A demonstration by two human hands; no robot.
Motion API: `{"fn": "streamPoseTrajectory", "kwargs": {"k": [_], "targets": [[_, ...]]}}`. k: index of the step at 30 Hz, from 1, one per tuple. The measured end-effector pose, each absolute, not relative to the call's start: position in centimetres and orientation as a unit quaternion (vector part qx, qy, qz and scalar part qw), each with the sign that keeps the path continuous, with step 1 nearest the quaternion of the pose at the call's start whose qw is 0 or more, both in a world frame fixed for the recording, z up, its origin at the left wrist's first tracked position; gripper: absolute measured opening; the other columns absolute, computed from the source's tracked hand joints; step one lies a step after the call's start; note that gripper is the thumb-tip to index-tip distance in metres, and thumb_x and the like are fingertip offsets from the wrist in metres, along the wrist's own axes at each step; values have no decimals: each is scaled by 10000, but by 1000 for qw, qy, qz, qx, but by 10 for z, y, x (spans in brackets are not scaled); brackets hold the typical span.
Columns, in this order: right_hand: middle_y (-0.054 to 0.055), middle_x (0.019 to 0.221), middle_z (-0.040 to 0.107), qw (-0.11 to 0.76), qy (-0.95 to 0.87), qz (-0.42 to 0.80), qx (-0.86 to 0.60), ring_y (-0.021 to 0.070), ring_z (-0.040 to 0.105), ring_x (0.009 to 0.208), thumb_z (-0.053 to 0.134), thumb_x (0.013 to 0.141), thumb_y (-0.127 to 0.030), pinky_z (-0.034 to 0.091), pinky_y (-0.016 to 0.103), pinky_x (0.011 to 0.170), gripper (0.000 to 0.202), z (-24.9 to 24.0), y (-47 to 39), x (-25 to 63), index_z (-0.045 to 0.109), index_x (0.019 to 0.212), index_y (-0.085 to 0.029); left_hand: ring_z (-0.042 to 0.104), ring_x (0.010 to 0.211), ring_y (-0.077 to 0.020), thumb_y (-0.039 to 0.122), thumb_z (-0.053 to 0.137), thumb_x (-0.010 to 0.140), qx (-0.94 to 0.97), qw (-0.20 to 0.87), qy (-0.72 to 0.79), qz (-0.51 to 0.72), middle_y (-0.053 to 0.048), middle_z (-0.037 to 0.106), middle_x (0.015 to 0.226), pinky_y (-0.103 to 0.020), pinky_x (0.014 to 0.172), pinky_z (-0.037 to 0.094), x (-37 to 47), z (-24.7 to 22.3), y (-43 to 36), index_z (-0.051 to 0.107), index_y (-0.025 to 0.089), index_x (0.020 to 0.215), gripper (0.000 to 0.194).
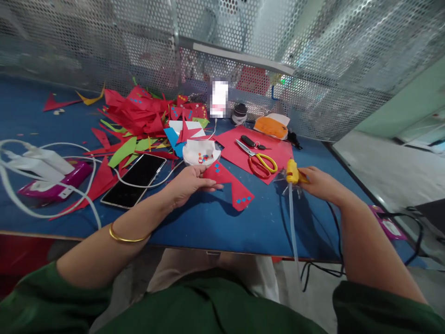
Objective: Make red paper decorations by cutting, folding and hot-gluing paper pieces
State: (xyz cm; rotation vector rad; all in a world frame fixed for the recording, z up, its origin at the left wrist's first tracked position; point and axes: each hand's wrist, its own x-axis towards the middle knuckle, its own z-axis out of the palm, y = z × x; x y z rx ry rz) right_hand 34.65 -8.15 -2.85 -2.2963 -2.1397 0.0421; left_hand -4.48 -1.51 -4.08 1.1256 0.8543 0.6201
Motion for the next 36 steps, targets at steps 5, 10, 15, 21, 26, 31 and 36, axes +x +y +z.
{"fn": "streamPoseTrajectory", "kwargs": {"k": [5, 10, 15, 21, 26, 31, 36], "targets": [[200, 1260, 645, 80, -660, -35, -747, 377, 628, 1131, 580, 841, -379, 488, 526, 966, 410, -4, -95, 313, 641, 1194, -180, 746, 821, -174, 79, 714, 727, 518, 719, 368, 281, -91, 774, 958, -234, 701, 562, -45, -41, -16, 697, 131, 1056, 333], [104, 1189, 709, 344, -679, 171, -625, 286, 665, 1110, 634, 829, -432, 508, 513, 999, 445, -2, -93, 223, 617, 1226, -231, 746, 831, -183, 111, 714, 729, 551, 713, 333, 278, -91, 775, 910, -256, 718, 559, -45, -42, -18, 698, 115, 1031, 303], [99, 1131, 722, 353, -634, 403, -558, 205, 699, 984, 696, 769, -305, 560, 405, 905, 429, -15, -71, 168, 619, 1180, -207, 743, 819, -177, 143, 730, 722, 563, 716, 310, 272, -86, 773, 862, -258, 725, 551, -47, -42, -19, 694, 113, 1005, 287], [19, 793, 720, 349, -615, 396, -586, 139, 647, 697, 663, 752, -236, 517, 288, 653, 243, -14, -59, 157, 664, 990, -181, 737, 787, -167, 170, 744, 712, 557, 721, 309, 272, -71, 768, 859, -251, 705, 541, -48, -39, -22, 694, 129, 976, 272], [16, 758, 713, 299, -640, 389, -591, 144, 646, 672, 668, 732, -215, 508, 286, 627, 231, -10, -54, 161, 676, 961, -183, 731, 718, -147, 179, 689, 766, 565, 703, 351, 252, -46, 750, 802, -219, 634, 516, -48, -40, -21, 696, 135, 951, 191], [51, 852, 745, 312, -694, 310, -571, 183, 697, 758, 664, 782, -269, 540, 333, 731, 178, 8, -27, 172, 700, 933, -182, 732, 704, -139, 168, 665, 782, 563, 705, 366, 228, -45, 747, 804, -197, 606, 507, -47, -40, -20, 697, 131, 893, 121], [52, 975, 762, 237, -797, 93, -548, 193, 681, 870, 576, 849, -188, 481, 315, 787, 200, 21, 16, 147, 748, 951, -192, 734, 693, -140, 172, 697, 750, 544, 730, 350, 222, -48, 753, 811, -193, 600, 512, -47, -45, -19, 692, 135, 876, 131]]}}
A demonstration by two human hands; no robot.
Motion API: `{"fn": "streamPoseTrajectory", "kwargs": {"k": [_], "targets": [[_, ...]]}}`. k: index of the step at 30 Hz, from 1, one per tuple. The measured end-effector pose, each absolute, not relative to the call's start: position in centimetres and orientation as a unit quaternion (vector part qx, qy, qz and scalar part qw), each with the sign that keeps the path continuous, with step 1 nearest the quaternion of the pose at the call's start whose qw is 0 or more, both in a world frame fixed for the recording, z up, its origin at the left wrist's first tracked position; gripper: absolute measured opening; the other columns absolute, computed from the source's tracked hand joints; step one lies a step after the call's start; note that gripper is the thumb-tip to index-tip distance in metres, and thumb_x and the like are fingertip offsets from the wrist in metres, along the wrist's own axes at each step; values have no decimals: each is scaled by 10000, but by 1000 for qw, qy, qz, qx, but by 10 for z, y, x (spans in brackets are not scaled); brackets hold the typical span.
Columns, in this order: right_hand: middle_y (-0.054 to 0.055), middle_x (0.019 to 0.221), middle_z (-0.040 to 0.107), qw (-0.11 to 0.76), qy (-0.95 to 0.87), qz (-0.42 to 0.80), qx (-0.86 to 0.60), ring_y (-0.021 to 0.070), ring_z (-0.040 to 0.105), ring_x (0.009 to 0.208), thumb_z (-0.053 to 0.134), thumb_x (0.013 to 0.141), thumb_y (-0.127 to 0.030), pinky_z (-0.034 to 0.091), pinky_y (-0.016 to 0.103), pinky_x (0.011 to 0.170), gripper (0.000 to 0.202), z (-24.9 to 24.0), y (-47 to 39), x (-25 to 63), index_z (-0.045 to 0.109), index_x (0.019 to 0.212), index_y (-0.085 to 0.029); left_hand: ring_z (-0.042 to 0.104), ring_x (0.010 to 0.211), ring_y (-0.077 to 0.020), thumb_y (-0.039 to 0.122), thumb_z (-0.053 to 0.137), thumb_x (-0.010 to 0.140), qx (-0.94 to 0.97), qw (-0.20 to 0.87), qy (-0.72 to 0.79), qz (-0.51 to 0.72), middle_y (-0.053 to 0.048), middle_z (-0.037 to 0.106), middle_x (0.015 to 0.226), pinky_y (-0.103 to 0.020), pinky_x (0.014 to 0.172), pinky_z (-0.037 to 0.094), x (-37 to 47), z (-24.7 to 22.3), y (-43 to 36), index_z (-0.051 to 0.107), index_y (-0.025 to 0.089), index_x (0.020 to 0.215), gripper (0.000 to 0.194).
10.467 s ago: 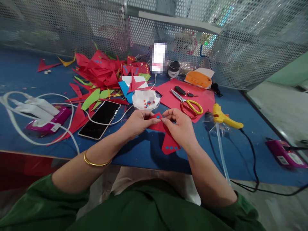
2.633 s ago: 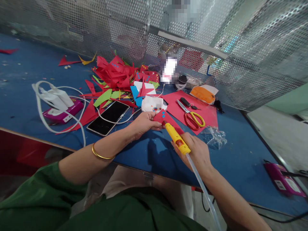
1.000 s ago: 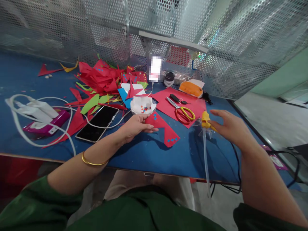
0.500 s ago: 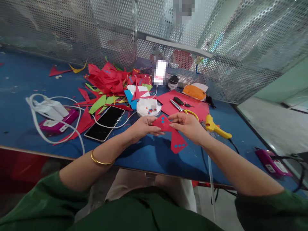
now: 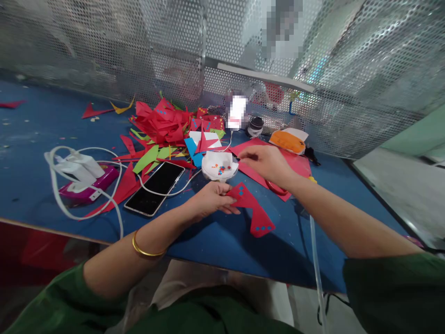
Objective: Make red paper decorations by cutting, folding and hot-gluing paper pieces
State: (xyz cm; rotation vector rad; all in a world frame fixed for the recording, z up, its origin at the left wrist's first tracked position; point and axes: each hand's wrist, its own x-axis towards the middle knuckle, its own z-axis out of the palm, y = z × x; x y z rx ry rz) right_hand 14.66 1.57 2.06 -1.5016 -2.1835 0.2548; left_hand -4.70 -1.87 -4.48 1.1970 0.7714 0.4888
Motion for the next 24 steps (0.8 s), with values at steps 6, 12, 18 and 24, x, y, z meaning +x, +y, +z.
{"fn": "streamPoseTrajectory", "kwargs": {"k": [6, 12, 18, 24], "targets": [[40, 999, 771, -15, -862, -62, -502, 206, 669, 908, 539, 851, -169, 380, 310, 753, 253, 9, 64, 101, 778, 907, -233, 735, 697, -151, 220, 730, 742, 537, 735, 349, 222, -46, 735, 737, -195, 607, 511, -48, -49, -17, 689, 130, 831, 133], [94, 964, 776, -90, -873, -94, -469, 225, 672, 895, 531, 839, -141, 349, 328, 733, 265, -9, 88, 92, 784, 887, -201, 728, 696, -158, 223, 722, 749, 535, 736, 353, 216, -45, 722, 716, -215, 629, 510, -49, -44, -20, 685, 130, 819, 122], [83, 997, 772, -102, -876, -106, -459, 218, 667, 896, 541, 853, -167, 336, 325, 729, 251, -15, 89, 94, 780, 916, -209, 722, 692, -144, 173, 663, 786, 537, 737, 357, 204, -35, 710, 716, -209, 626, 499, -49, -40, -22, 674, 130, 810, 51], [85, 980, 772, -113, -874, -112, -459, 212, 663, 877, 525, 858, -162, 317, 335, 733, 274, -14, 86, 94, 784, 933, -212, 721, 693, -135, 171, 655, 791, 544, 737, 343, 207, -30, 707, 707, -198, 616, 495, -49, -43, -22, 676, 132, 809, 47]]}}
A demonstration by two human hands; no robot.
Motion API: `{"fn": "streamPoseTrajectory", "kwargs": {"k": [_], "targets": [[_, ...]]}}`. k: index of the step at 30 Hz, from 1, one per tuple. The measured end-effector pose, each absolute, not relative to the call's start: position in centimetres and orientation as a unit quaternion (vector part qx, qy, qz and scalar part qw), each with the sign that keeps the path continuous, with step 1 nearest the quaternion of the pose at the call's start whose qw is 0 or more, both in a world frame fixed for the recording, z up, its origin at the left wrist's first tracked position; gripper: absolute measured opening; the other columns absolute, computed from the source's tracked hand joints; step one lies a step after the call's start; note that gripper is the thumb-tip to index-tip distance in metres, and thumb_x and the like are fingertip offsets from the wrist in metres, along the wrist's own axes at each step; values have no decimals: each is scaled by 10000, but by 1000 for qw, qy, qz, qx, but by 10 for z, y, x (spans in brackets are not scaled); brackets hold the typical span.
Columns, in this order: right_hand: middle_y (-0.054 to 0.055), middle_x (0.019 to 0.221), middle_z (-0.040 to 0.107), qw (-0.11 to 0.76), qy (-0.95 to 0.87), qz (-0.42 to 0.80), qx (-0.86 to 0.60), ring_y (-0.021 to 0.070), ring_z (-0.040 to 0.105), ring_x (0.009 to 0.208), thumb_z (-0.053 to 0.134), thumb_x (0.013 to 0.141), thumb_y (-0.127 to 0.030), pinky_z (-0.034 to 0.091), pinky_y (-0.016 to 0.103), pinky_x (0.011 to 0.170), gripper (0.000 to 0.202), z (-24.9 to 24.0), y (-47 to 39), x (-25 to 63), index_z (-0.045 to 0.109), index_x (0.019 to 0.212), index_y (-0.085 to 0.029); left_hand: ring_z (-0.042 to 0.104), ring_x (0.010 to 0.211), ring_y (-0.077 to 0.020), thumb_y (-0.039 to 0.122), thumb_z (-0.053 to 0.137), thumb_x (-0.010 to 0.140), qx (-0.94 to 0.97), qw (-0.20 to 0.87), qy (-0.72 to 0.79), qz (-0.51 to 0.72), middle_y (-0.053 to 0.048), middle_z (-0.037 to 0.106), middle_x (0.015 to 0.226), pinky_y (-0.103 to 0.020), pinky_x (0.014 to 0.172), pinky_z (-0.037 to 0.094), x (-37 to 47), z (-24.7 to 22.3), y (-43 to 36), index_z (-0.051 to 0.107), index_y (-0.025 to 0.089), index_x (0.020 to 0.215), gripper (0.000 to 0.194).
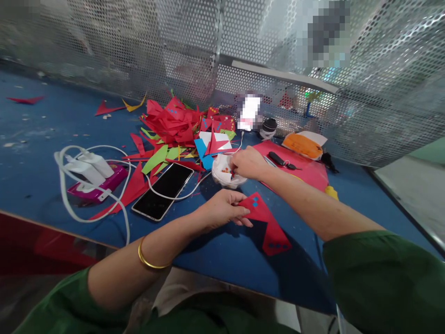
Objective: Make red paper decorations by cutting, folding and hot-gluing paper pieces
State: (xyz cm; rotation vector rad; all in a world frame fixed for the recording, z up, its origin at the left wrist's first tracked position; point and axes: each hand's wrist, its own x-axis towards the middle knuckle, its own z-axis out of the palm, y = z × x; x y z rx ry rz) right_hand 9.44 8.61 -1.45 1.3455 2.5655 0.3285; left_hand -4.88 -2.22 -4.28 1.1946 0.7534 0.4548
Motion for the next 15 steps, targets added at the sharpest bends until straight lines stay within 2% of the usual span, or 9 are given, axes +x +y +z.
{"fn": "streamPoseTrajectory", "kwargs": {"k": [5, 15], "targets": [[66, 993, 772, 126, 873, 107, 458, 206, 665, 880, 524, 860, -159, 308, 340, 740, 289, -9, 83, 93, 786, 954, -236, 721, 691, -132, 165, 656, 790, 544, 736, 346, 206, -24, 705, 699, -196, 611, 490, -48, -45, -22, 672, 135, 806, 37], [111, 978, 768, 128, 871, 116, 460, 209, 645, 844, 495, 867, -160, 313, 358, 757, 299, -13, 84, 92, 777, 963, -188, 720, 670, -131, 132, 632, 786, 546, 733, 350, 206, -15, 696, 685, -194, 605, 487, -46, -45, -21, 660, 138, 790, 29]]}}
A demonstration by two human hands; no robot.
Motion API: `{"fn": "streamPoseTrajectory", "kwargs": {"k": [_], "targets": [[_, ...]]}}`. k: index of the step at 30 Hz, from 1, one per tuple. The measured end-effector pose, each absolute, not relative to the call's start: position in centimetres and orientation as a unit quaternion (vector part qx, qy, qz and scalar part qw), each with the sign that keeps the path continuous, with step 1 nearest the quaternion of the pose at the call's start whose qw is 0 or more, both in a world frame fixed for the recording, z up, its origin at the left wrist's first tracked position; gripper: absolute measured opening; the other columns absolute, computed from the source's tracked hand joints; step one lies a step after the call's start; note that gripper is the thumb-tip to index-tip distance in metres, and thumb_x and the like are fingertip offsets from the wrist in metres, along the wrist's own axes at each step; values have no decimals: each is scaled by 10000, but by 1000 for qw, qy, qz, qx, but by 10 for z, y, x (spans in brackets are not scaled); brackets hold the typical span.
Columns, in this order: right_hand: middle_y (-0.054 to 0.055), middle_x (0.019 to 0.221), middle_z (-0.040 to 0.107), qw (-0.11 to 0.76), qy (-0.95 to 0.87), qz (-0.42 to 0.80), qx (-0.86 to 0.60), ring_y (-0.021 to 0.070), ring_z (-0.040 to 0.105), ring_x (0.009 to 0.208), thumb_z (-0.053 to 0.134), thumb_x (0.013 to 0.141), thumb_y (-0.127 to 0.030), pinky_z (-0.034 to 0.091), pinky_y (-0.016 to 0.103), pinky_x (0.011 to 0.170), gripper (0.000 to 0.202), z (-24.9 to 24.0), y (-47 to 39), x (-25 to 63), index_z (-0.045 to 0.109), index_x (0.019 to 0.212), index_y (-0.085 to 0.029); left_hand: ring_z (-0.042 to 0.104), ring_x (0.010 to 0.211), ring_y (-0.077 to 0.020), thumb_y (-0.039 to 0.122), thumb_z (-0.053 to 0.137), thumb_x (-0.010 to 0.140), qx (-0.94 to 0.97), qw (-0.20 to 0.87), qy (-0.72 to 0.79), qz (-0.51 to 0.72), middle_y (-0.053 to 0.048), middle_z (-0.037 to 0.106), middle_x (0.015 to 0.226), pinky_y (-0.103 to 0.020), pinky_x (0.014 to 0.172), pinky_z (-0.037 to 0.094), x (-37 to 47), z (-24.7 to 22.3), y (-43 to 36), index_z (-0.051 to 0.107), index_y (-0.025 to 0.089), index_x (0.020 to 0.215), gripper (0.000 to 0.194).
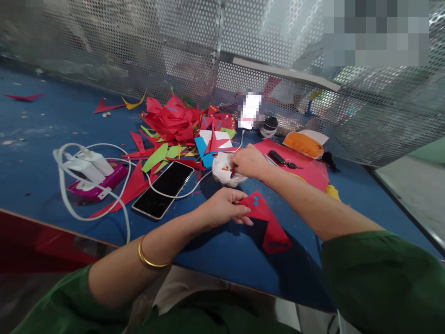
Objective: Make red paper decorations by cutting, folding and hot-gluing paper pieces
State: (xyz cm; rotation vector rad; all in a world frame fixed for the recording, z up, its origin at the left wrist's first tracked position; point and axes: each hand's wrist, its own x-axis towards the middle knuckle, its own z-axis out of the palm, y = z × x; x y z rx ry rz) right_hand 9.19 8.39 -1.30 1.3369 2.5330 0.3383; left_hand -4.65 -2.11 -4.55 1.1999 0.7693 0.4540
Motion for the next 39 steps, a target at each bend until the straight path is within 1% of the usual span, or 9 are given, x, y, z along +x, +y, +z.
{"fn": "streamPoseTrajectory", "kwargs": {"k": [6, 11, 15, 19, 24, 29, 31, 34, 39], "targets": [[118, 1010, 765, 129, 868, 115, 466, 226, 656, 888, 487, 880, -164, 313, 360, 771, 295, -10, 81, 92, 765, 982, -163, 725, 691, -142, 169, 655, 775, 550, 734, 342, 206, -40, 720, 742, -198, 616, 492, -47, -46, -20, 683, 130, 838, 79], [103, 994, 772, 108, 867, 91, 478, 221, 665, 897, 505, 896, -178, 320, 348, 775, 263, -6, 80, 92, 750, 989, -177, 720, 674, -135, 167, 648, 782, 548, 737, 337, 208, -27, 708, 705, -199, 610, 492, -47, -49, -19, 672, 138, 821, 54], [75, 960, 775, 87, 868, 69, 484, 212, 670, 897, 538, 879, -202, 339, 313, 730, 237, -4, 82, 95, 744, 995, -202, 718, 667, -131, 148, 639, 790, 545, 738, 338, 210, -26, 708, 705, -202, 612, 491, -46, -48, -20, 669, 140, 815, 40], [47, 938, 772, 61, 868, 46, 491, 198, 671, 870, 557, 857, -213, 346, 285, 671, 223, -5, 83, 98, 739, 986, -214, 715, 656, -123, 114, 602, 816, 544, 733, 352, 207, -19, 698, 689, -200, 609, 492, -46, -45, -21, 664, 137, 807, 66], [23, 932, 765, 3, 861, -3, 509, 177, 673, 852, 571, 814, -183, 376, 260, 649, 207, -7, 84, 100, 724, 949, -212, 715, 646, -121, 100, 599, 815, 541, 733, 359, 203, -11, 691, 683, -198, 608, 499, -46, -43, -21, 661, 133, 812, 70], [28, 923, 767, -103, 846, -97, 514, 160, 678, 843, 572, 766, -106, 434, 252, 703, 342, -6, 83, 103, 717, 1066, -186, 717, 653, -122, 121, 610, 806, 546, 733, 350, 205, -18, 697, 691, -185, 595, 488, -46, -46, -20, 659, 130, 808, 50], [18, 898, 768, -124, 842, -116, 512, 152, 673, 811, 570, 775, -114, 438, 252, 705, 298, -4, 82, 105, 746, 1001, -195, 720, 660, -128, 142, 632, 791, 548, 731, 348, 210, -20, 699, 697, -184, 593, 485, -46, -48, -19, 658, 130, 810, 34], [5, 829, 758, -134, 835, -124, 519, 140, 651, 734, 582, 778, -134, 414, 250, 657, 230, -2, 80, 105, 770, 892, -202, 724, 670, -136, 162, 644, 784, 549, 728, 351, 212, -24, 706, 709, -192, 601, 488, -47, -49, -19, 653, 129, 817, 48], [2, 799, 749, -124, 834, -109, 526, 137, 638, 709, 576, 778, -122, 389, 249, 628, 242, -1, 78, 105, 773, 889, -207, 721, 677, -130, 135, 610, 812, 550, 722, 362, 212, -33, 709, 729, -199, 609, 488, -46, -46, -20, 646, 126, 829, 41]]}}
